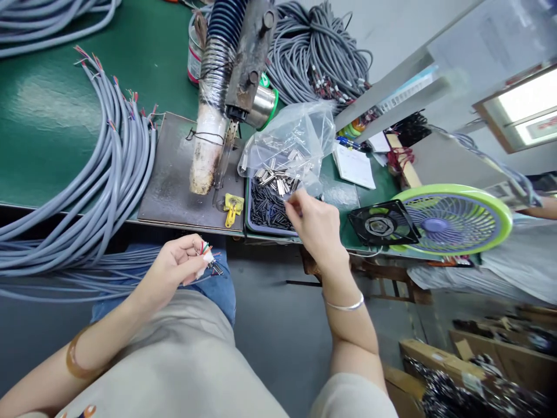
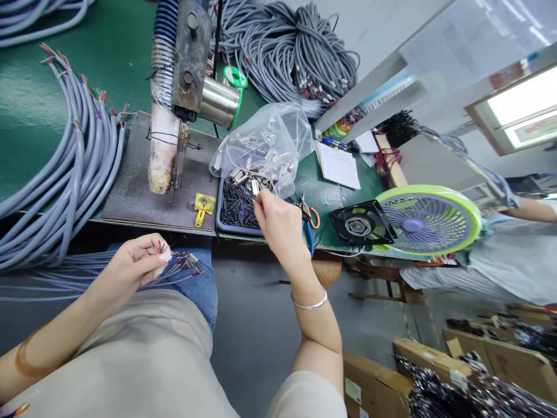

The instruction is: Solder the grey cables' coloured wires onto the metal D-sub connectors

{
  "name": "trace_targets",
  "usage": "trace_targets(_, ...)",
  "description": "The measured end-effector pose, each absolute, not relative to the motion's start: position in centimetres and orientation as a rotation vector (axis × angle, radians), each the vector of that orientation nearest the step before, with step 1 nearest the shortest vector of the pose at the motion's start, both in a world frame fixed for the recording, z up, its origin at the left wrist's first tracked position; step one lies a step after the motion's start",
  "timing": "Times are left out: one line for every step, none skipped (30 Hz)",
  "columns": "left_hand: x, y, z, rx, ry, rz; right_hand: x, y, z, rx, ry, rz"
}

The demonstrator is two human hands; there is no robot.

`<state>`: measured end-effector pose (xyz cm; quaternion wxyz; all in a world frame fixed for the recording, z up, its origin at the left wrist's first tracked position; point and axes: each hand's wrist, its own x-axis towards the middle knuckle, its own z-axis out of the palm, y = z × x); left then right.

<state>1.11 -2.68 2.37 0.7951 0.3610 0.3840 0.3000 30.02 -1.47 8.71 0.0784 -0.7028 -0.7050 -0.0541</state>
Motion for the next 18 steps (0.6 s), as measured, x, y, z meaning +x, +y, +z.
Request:
trace_targets(1.2, -2.6, 2.6, 0.773, 0.824, 0.662, 30.4, -0.7, 8.1, -2.145, -2.073, -0.222)
trace_targets(1.3, -2.4, 2.9, 0.768, 0.825, 0.679, 30.7, 0.1, 7.6, -2.172, -2.036, -0.257)
trace_targets(1.4, -2.3, 3.1, 0.762, 0.829, 0.694, 30.9, 1.0, 7.1, -2.189, -2.018, -0.261)
trace_targets(1.5, -2.2, 3.2, 0.754, 0.836, 0.710, 31.0, 1.9, 6.7, -2.207, -2.016, -0.242)
trace_targets(1.6, -2.1, 3.3, 0.745, 0.848, 0.724, 30.9, 2.6, 6.5, -2.229, -2.021, -0.223)
trace_targets(1.7, -2.1, 3.4, 0.736, 0.860, 0.738, 30.8, 3.3, 6.3, -2.255, -2.039, -0.205)
trace_targets(1.7, -2.0, 3.4, 0.727, 0.873, 0.753, 30.7, 3.9, 6.2, -2.282, -2.064, -0.186)
trace_targets(1.7, -1.9, 3.4, 0.717, 0.884, 0.767, 30.6, 4.3, 6.1, -2.306, -2.095, -0.166)
trace_targets(1.6, -1.8, 3.4, 0.709, 0.889, 0.782, 30.5, 4.7, 6.2, -2.325, -2.125, -0.147)
trace_targets(1.5, -1.7, 3.3, 0.700, 0.892, 0.797, 30.5, 5.0, 6.2, -2.336, -2.150, -0.128)
trace_targets(1.4, -1.7, 3.3, 0.689, 0.894, 0.812, 30.6, 5.3, 6.4, -2.339, -2.169, -0.110)
trace_targets(1.2, -1.6, 3.3, 0.680, 0.895, 0.825, 30.8, 5.4, 6.5, -2.336, -2.179, -0.096)
trace_targets(1.1, -1.5, 3.3, 0.671, 0.898, 0.836, 31.0, 5.5, 6.8, -2.330, -2.183, -0.089)
trace_targets(0.9, -1.4, 3.3, 0.660, 0.900, 0.845, 31.2, 5.4, 7.0, -2.328, -2.188, -0.091)
trace_targets(0.8, -1.3, 3.4, 0.647, 0.900, 0.851, 31.4, 5.2, 7.4, -2.316, -2.180, -0.102)
trace_targets(0.7, -1.2, 3.3, 0.630, 0.896, 0.853, 31.5, 4.8, 7.7, -2.279, -2.140, -0.109)
trace_targets(0.6, -1.1, 3.3, 0.610, 0.887, 0.851, 31.5, 4.2, 8.1, -2.221, -2.077, -0.103)
trace_targets(0.6, -1.0, 3.3, 0.591, 0.872, 0.842, 31.2, 3.3, 8.4, -2.102, -1.957, -0.065)
